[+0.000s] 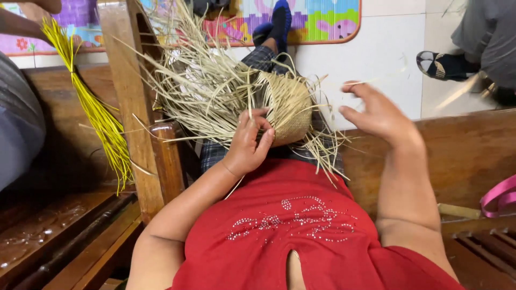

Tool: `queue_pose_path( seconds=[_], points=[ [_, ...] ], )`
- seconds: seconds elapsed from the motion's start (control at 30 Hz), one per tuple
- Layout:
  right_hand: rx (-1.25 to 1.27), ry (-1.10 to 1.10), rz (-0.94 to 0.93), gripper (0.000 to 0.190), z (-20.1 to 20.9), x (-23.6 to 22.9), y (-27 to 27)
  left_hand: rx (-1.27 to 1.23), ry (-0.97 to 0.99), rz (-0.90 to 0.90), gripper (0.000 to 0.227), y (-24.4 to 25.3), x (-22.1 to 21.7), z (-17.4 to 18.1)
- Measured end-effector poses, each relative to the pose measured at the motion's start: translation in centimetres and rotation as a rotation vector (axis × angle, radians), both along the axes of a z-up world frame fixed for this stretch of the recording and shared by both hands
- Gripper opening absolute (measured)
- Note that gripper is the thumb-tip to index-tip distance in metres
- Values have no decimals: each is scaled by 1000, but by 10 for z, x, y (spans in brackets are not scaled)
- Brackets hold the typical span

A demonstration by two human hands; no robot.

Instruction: Weaving a cap using dried straw or grass strands by hand.

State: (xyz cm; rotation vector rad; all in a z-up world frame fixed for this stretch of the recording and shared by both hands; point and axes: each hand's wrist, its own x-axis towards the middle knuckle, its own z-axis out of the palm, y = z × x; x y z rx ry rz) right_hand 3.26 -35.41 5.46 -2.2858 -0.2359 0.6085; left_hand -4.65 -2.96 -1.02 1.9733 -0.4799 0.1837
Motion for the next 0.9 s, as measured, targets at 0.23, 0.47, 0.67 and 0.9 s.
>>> queue_pose_path(
  seconds=[0.23, 0.47, 0.67, 0.9],
  points=[
    [700, -512, 256, 15, 59, -27, 78, 4, 44, -12, 9, -6, 3, 17],
    [-78, -488, 353, 62, -43, 16, 139, -73, 157, 34, 12, 4, 9, 17],
    [-80, -576, 327, 56, -48, 14, 141, -454, 313, 159, 6, 51, 23, 58],
    [-73, -581, 300, 56, -50, 16, 147, -593, 32, 782, 22, 179, 1, 102]
  ],
)
